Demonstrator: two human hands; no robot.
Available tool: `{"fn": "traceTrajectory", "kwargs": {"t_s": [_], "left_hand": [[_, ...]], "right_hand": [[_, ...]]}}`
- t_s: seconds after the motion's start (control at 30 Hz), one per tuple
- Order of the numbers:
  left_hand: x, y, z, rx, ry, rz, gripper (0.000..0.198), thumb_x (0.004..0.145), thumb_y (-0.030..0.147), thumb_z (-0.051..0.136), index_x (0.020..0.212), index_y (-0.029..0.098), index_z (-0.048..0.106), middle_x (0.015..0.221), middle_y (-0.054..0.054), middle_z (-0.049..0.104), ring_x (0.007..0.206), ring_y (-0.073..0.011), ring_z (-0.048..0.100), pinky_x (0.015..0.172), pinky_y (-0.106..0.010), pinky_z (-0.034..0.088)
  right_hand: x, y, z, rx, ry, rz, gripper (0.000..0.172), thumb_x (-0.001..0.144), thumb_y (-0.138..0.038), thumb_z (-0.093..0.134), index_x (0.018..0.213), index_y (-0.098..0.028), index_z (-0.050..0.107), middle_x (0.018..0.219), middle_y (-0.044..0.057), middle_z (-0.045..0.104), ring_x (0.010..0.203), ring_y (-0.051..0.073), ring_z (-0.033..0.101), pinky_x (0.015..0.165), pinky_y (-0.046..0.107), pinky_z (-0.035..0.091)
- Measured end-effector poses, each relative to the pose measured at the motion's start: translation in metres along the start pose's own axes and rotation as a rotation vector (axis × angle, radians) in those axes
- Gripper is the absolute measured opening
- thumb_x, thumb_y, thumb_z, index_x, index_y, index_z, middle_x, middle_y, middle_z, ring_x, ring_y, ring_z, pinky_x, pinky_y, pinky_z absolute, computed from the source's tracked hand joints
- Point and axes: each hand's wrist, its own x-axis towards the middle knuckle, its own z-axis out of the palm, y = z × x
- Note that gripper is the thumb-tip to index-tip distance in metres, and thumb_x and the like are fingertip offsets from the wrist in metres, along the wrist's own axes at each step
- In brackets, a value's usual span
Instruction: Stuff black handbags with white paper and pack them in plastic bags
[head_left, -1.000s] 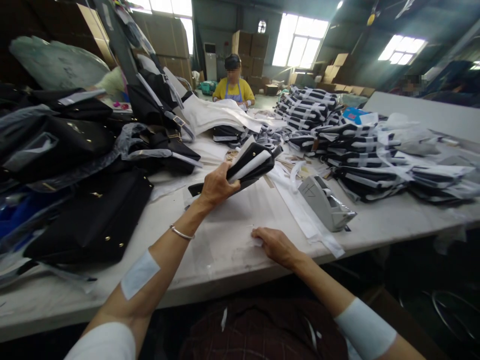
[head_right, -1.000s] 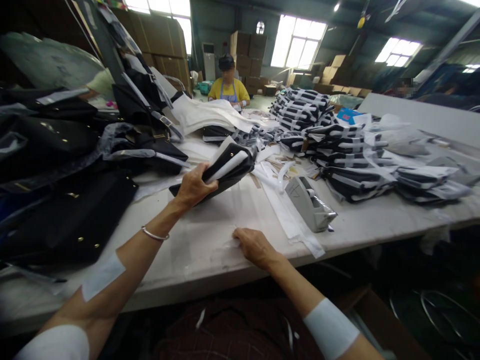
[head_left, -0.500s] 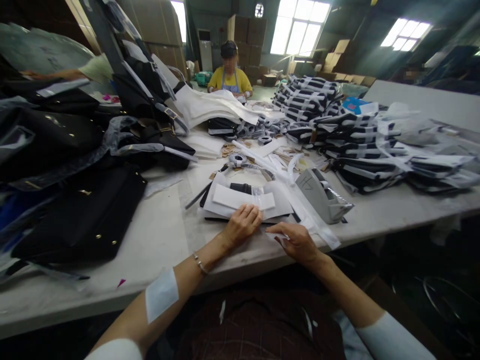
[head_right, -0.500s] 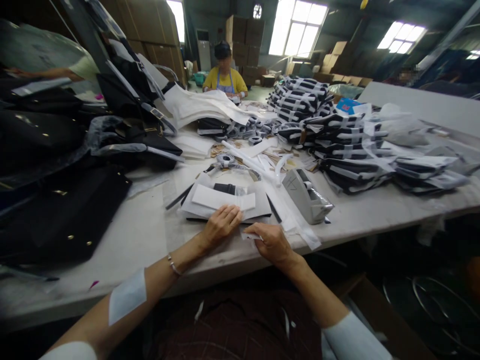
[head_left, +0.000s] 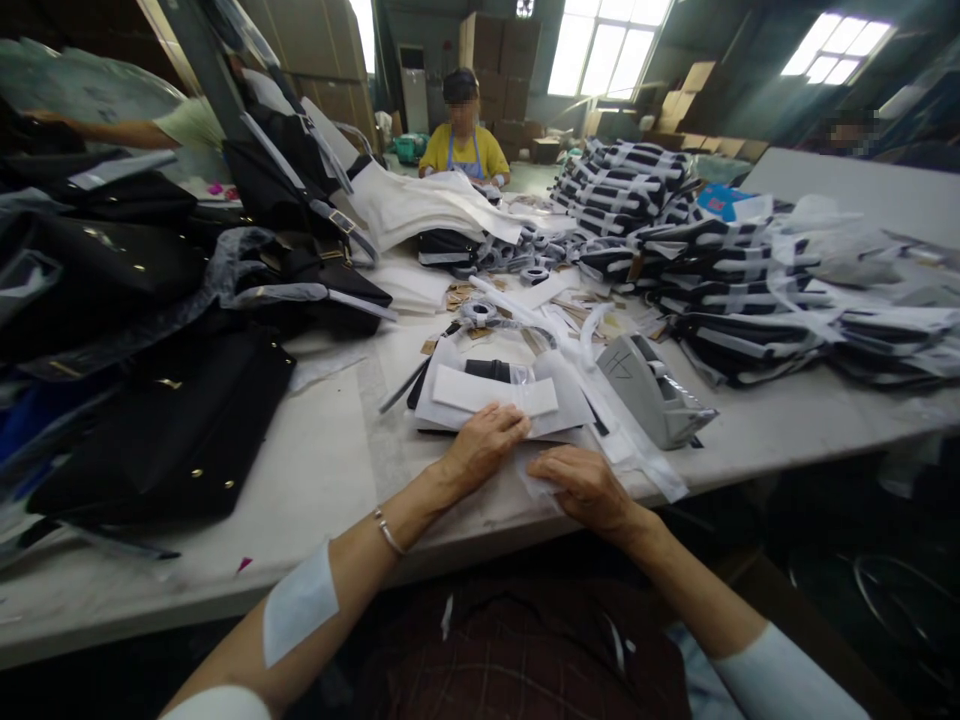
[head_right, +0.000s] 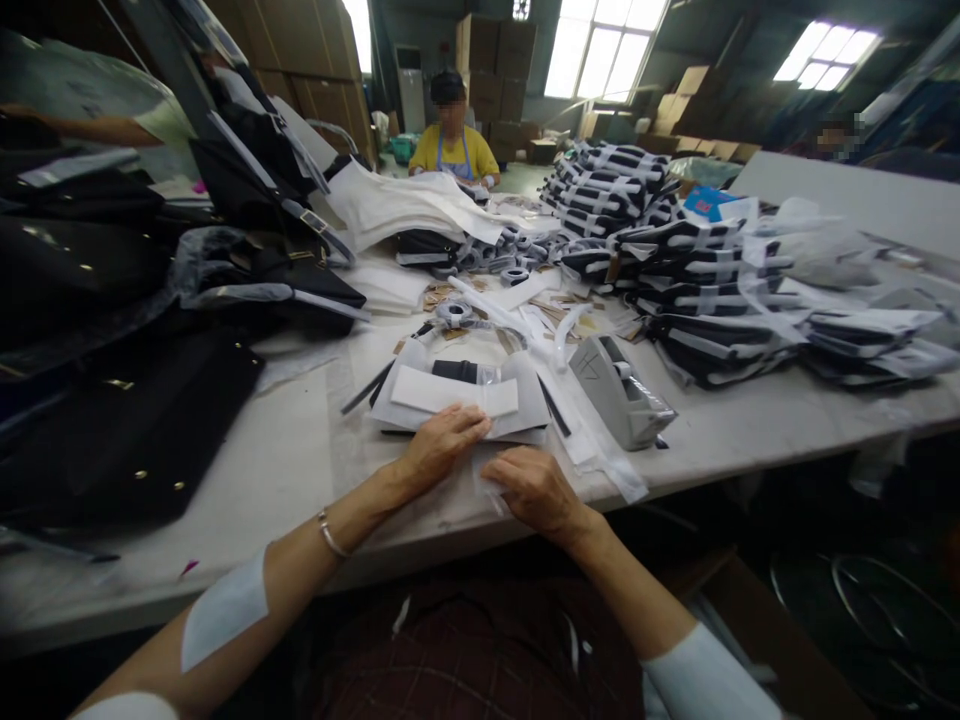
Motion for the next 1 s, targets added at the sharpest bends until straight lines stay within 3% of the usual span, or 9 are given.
{"fn": "traceTrajectory", "kwargs": {"t_s": [0.17, 0.27, 0.43, 0.5, 0.57, 0.63, 0.7, 0.8, 1.0], "left_hand": [[0.001, 0.002, 0.011, 0.066, 0.042, -0.008, 0.027, 0.099, 0.018, 0.047, 0.123, 0.015, 0.060, 0.123, -0.010, 0.067, 0.124, -0.0217, 0.059, 0.111, -0.042, 0.043], [0.000, 0.004, 0.019, 0.079, 0.062, -0.018, 0.027, 0.099, 0.019, 0.048, 0.123, 0.015, 0.060, 0.123, -0.010, 0.067, 0.122, -0.0219, 0.060, 0.111, -0.042, 0.042], [-0.001, 0.007, 0.015, 0.034, 0.060, -0.042, 0.028, 0.097, 0.015, 0.050, 0.123, 0.014, 0.059, 0.122, -0.010, 0.067, 0.121, -0.0229, 0.060, 0.111, -0.042, 0.042], [-0.001, 0.007, 0.007, -0.030, 0.039, -0.063, 0.029, 0.093, 0.016, 0.054, 0.122, 0.014, 0.059, 0.122, -0.010, 0.067, 0.121, -0.0229, 0.060, 0.113, -0.041, 0.042], [0.000, 0.008, -0.001, -0.110, 0.024, -0.095, 0.033, 0.088, 0.024, 0.062, 0.120, 0.013, 0.060, 0.124, -0.011, 0.066, 0.122, -0.0237, 0.059, 0.114, -0.040, 0.040], [0.002, 0.009, -0.006, -0.155, 0.027, -0.143, 0.036, 0.087, 0.032, 0.066, 0.117, 0.013, 0.060, 0.122, -0.012, 0.067, 0.119, -0.0242, 0.061, 0.113, -0.039, 0.042], [0.006, 0.011, -0.006, -0.155, 0.047, -0.218, 0.023, 0.093, 0.033, 0.059, 0.108, 0.015, 0.063, 0.112, -0.010, 0.070, 0.108, -0.0219, 0.065, 0.108, -0.038, 0.046], [0.014, 0.015, 0.000, -0.123, 0.088, -0.324, 0.020, 0.100, 0.028, 0.048, 0.090, 0.018, 0.063, 0.094, -0.006, 0.071, 0.090, -0.0191, 0.067, 0.099, -0.036, 0.051], [0.023, 0.024, 0.004, -0.013, 0.130, -0.438, 0.018, 0.096, 0.025, 0.054, 0.079, 0.019, 0.057, 0.078, -0.004, 0.064, 0.080, -0.0211, 0.063, 0.079, -0.034, 0.052]], "right_hand": [[0.000, -0.014, 0.016, 0.022, 0.066, 0.126, 0.034, 0.071, -0.001, 0.046, 0.091, -0.022, 0.064, 0.074, 0.003, 0.067, 0.069, 0.019, 0.064, 0.065, 0.028, 0.052], [0.009, -0.016, 0.011, 0.000, 0.044, 0.120, 0.030, 0.073, -0.002, 0.048, 0.089, -0.022, 0.064, 0.074, 0.003, 0.067, 0.072, 0.019, 0.065, 0.067, 0.029, 0.053], [0.043, -0.005, -0.020, -0.087, -0.020, 0.000, 0.026, 0.086, -0.006, 0.048, 0.095, -0.024, 0.066, 0.090, 0.004, 0.073, 0.089, 0.019, 0.068, 0.101, 0.040, 0.049], [0.056, 0.002, -0.028, -0.079, -0.055, 0.035, 0.021, 0.090, -0.012, 0.050, 0.095, -0.024, 0.066, 0.091, 0.004, 0.074, 0.088, 0.018, 0.069, 0.104, 0.041, 0.046], [0.063, 0.007, -0.031, -0.042, -0.075, 0.149, 0.014, 0.094, -0.022, 0.053, 0.088, -0.023, 0.066, 0.084, 0.004, 0.073, 0.082, 0.019, 0.068, 0.093, 0.036, 0.051], [0.066, 0.012, -0.032, -0.007, -0.080, 0.260, 0.018, 0.095, -0.031, 0.056, 0.082, -0.022, 0.065, 0.077, 0.004, 0.071, 0.074, 0.018, 0.066, 0.076, 0.029, 0.052], [0.068, 0.016, -0.033, 0.022, -0.091, 0.344, 0.022, 0.095, -0.035, 0.056, 0.080, -0.022, 0.064, 0.073, 0.002, 0.069, 0.066, 0.015, 0.062, 0.065, 0.025, 0.048], [0.074, 0.024, -0.036, 0.063, -0.124, 0.469, 0.026, 0.093, -0.036, 0.058, 0.072, -0.021, 0.062, 0.066, -0.001, 0.064, 0.061, 0.013, 0.057, 0.061, 0.024, 0.042], [0.097, 0.057, -0.038, 0.169, -0.299, 0.669, 0.032, 0.089, -0.039, 0.055, 0.063, -0.021, 0.060, 0.059, -0.004, 0.057, 0.058, 0.012, 0.051, 0.057, 0.025, 0.034]]}}
